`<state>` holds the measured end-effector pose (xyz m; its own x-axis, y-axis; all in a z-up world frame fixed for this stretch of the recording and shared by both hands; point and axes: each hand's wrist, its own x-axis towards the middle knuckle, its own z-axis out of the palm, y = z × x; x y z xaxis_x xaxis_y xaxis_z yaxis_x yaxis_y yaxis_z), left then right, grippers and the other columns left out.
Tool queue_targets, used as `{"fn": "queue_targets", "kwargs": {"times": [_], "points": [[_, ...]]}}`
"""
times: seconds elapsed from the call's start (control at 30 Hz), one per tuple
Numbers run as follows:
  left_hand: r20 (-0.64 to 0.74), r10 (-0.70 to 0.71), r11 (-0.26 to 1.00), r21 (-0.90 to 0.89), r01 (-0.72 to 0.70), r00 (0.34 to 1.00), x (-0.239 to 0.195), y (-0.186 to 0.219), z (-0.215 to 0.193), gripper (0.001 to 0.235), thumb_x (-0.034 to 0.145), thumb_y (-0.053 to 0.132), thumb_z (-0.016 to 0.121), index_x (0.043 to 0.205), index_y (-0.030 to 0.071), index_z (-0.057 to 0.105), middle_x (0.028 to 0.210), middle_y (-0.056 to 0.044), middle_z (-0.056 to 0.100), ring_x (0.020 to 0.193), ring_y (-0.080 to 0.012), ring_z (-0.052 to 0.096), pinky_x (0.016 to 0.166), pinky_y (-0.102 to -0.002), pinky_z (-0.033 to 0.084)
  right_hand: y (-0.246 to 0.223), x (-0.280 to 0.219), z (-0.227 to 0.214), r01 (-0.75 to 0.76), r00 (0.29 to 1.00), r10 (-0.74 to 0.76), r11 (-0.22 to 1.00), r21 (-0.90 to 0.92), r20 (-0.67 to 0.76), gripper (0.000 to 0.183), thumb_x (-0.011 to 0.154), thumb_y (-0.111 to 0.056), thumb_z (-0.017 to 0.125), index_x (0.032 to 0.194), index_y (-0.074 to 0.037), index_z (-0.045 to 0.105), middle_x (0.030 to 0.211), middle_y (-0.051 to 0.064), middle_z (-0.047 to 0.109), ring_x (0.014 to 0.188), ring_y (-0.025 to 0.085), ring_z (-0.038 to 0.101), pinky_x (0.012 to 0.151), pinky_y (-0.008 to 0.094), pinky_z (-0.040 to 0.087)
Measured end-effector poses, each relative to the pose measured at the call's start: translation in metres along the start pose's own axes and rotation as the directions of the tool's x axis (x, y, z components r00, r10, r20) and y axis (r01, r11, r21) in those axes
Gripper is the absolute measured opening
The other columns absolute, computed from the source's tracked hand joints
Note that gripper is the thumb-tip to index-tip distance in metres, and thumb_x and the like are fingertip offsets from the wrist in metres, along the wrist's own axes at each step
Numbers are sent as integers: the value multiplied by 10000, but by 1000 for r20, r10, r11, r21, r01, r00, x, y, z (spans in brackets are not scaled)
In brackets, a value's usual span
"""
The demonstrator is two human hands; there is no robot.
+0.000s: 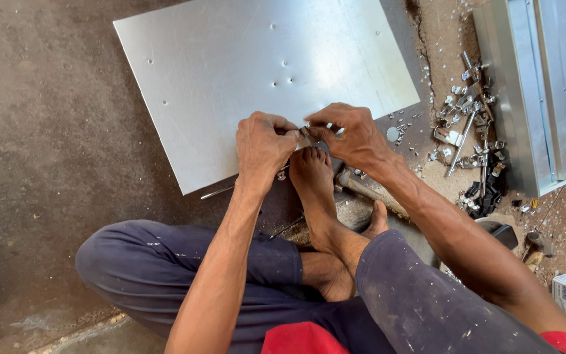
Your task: The person attaches hinges and latches to metal boxes, using a hammer to tap pins and a screwdriver to secure components while sitting on the floor.
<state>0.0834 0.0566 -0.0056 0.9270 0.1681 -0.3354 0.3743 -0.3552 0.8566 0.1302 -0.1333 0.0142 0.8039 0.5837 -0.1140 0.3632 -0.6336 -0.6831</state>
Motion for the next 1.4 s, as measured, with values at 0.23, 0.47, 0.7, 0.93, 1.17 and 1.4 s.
{"fn": "queue_targets", "kwargs": {"times": [0.23,0.47,0.7,0.93,1.17,1.4], "points": [[26,16,998,57,-17,1000,3,3,0,120,703,123,766,795,87,834,630,-63,746,511,-180,685,517,-315,542,-16,9,-14,-359,928,351,932,44,123,450,847,-11,743,1278,-113,662,997,96,790,893,193,777,820,329,648],[53,-59,998,0,59,997,3,2,3,119,740,129,751,835,99,817,638,-43,741,495,-147,670,487,-309,541,-9,10,-8,-265,962,259,961,76,84,369,881,20,724,1234,-60,651,1008,94,792,928,180,782,830,330,609],[36,-11,999,32,10,999,0,2,2,96,745,136,766,807,112,835,612,-22,738,484,-123,652,473,-285,507,-16,16,-14,-475,880,463,865,163,106,497,825,-32,770,1295,-95,622,963,72,791,862,165,782,792,304,656],[43,-12,999,39,10,999,3,0,4,114,752,148,752,821,120,839,614,-7,741,476,-126,645,462,-292,497,-6,15,-15,-394,913,378,915,86,152,368,856,-80,774,1220,-102,725,992,77,804,872,168,794,836,322,643],[27,152,968,200,-154,988,-2,-5,7,282,793,144,722,1038,235,829,755,-29,652,611,-154,606,502,-337,498,-8,1,-12,-178,979,176,984,6,101,470,859,-18,710,1320,-81,649,1029,122,787,943,210,772,885,355,637],[68,117,964,233,-129,991,-2,-5,8,240,807,170,711,999,237,838,802,-6,661,659,-145,627,581,-334,524,-10,17,-26,-502,861,473,849,164,187,411,869,-50,733,1226,-59,530,990,108,771,921,214,750,831,361,616]]}}
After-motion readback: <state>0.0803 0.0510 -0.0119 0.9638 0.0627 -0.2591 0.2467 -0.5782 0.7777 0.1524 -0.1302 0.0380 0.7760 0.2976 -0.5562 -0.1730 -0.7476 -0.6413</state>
